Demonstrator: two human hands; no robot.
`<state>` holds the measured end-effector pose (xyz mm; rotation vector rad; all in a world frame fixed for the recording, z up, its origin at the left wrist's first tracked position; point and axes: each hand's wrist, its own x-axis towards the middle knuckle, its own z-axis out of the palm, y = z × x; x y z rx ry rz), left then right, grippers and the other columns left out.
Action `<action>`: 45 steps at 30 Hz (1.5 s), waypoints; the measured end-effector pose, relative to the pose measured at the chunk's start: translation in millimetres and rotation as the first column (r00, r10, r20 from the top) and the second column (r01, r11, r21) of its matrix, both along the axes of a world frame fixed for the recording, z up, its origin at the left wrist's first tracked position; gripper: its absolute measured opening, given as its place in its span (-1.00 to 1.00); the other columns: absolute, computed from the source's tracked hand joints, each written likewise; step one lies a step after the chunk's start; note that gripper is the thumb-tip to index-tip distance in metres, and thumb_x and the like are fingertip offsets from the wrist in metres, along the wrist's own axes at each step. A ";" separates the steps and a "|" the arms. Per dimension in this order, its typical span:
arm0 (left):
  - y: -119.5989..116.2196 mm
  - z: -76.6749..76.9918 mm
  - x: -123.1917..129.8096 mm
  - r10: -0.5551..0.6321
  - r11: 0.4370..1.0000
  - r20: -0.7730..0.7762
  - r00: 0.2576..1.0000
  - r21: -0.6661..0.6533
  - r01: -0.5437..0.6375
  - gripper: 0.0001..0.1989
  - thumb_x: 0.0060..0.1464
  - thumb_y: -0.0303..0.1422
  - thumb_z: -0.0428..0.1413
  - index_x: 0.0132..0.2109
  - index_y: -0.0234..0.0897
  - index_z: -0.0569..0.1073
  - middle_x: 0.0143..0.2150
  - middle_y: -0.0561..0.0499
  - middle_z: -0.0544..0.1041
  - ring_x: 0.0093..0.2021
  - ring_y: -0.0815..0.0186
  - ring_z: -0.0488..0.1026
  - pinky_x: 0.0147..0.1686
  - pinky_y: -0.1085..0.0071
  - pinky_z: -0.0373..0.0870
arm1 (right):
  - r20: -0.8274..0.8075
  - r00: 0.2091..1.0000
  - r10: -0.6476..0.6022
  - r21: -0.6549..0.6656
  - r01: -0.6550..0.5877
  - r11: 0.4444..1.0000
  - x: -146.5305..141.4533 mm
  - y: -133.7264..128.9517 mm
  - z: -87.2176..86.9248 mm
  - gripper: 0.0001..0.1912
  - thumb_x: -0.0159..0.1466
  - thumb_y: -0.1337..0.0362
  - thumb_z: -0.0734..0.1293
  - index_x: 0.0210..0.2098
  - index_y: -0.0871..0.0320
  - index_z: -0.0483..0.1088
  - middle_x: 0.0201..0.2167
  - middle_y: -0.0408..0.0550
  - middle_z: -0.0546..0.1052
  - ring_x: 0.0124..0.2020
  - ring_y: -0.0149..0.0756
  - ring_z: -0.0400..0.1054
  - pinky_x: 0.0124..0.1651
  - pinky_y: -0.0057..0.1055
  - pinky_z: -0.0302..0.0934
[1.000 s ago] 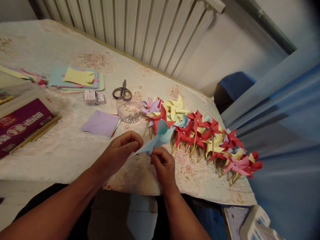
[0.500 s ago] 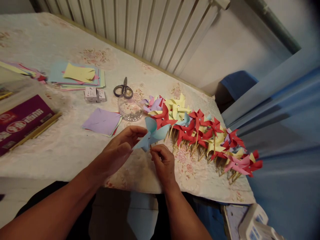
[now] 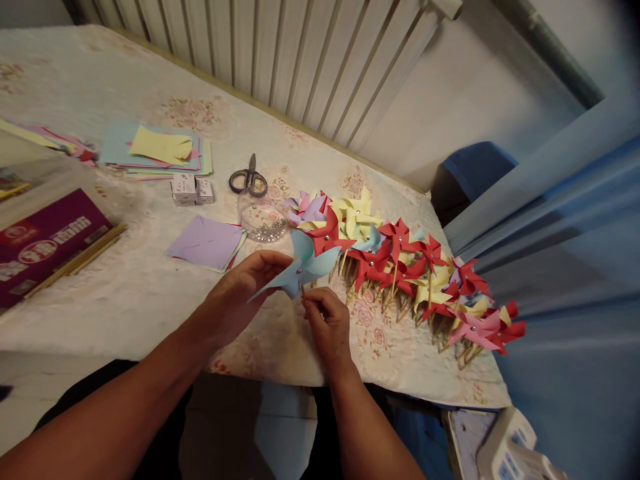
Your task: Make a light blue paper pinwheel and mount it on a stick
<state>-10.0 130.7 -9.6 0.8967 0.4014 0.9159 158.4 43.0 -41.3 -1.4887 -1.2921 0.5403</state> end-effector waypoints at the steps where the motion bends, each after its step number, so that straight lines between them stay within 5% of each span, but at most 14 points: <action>1: 0.5 -0.9 1.1 0.009 1.000 -0.023 1.000 -0.014 -0.010 -0.61 0.12 -0.02 0.24 -0.11 -0.24 0.60 -0.11 -0.11 0.59 -0.10 0.16 0.50 -0.10 0.30 0.43 | -0.003 1.000 -0.004 -0.003 0.004 1.000 0.1 0.0 0.1 -0.90 0.27 0.36 0.32 -0.34 0.09 0.49 -0.40 -0.15 0.47 -0.39 -0.36 0.36 -0.34 -0.43 0.22; 4: -0.4 -4.6 5.1 -0.009 0.999 -0.145 0.989 -0.041 0.003 -0.74 0.16 -0.14 0.23 -0.20 -0.27 0.59 -0.22 -0.05 0.58 -0.22 0.26 0.46 -0.16 0.35 0.41 | -0.008 1.000 -0.014 -0.012 0.014 1.000 0.7 -0.1 -0.2 -0.90 0.27 0.35 0.32 -0.34 0.10 0.49 -0.42 -0.16 0.45 -0.41 -0.37 0.34 -0.34 -0.44 0.22; 9: -8.9 -7.4 13.1 -0.078 0.996 -0.245 0.966 0.030 0.088 -0.75 -0.07 -0.27 0.38 -0.23 -0.24 0.57 -0.31 0.04 0.57 -0.25 0.29 0.48 -0.17 0.37 0.40 | -0.003 1.000 -0.015 -0.015 0.015 1.000 1.6 0.1 -2.5 -0.91 0.28 0.33 0.33 -0.32 0.09 0.50 -0.43 -0.16 0.45 -0.41 -0.36 0.34 -0.34 -0.43 0.21; 15: -13.4 -10.4 17.3 0.124 0.944 -0.403 0.907 0.330 0.018 -0.78 0.02 -0.21 0.30 -0.33 -0.26 0.53 -0.38 0.02 0.55 -0.30 0.29 0.46 -0.20 0.35 0.40 | -0.005 1.000 0.001 -0.004 -0.001 1.000 -0.5 0.7 -1.5 -0.91 0.27 0.34 0.33 -0.33 0.09 0.50 -0.44 -0.17 0.44 -0.42 -0.36 0.33 -0.33 -0.43 0.20; 20: -15.5 -8.7 13.5 0.226 0.885 -0.349 0.910 0.465 -0.041 -0.85 0.12 -0.28 0.21 -0.33 -0.27 0.48 -0.37 0.04 0.50 -0.32 0.34 0.41 -0.24 0.39 0.36 | -0.025 1.000 -0.005 -0.019 0.005 1.000 0.5 1.0 -4.7 -0.91 0.28 0.32 0.33 -0.33 0.09 0.49 -0.43 -0.17 0.43 -0.41 -0.36 0.33 -0.33 -0.43 0.20; 31: -14.3 3.7 7.1 0.097 0.921 -0.249 0.964 0.389 0.007 -0.70 0.16 -0.10 0.22 -0.27 -0.29 0.48 -0.35 0.02 0.50 -0.31 0.33 0.42 -0.25 0.40 0.40 | -0.072 0.997 -0.019 -0.027 0.018 0.999 3.0 2.3 -9.3 -0.92 0.29 0.30 0.35 -0.32 0.08 0.50 -0.39 -0.15 0.49 -0.42 -0.36 0.32 -0.34 -0.42 0.22; 45: -13.3 -4.3 14.6 0.142 0.942 -0.362 0.921 0.336 -0.013 -0.76 0.19 -0.20 0.15 -0.35 -0.26 0.49 -0.44 0.04 0.51 -0.38 0.36 0.43 -0.33 0.43 0.40 | -0.036 0.999 0.003 -0.035 -0.004 0.999 1.5 1.9 -7.8 -0.92 0.30 0.29 0.35 -0.31 0.09 0.51 -0.42 -0.16 0.43 -0.42 -0.37 0.31 -0.36 -0.43 0.19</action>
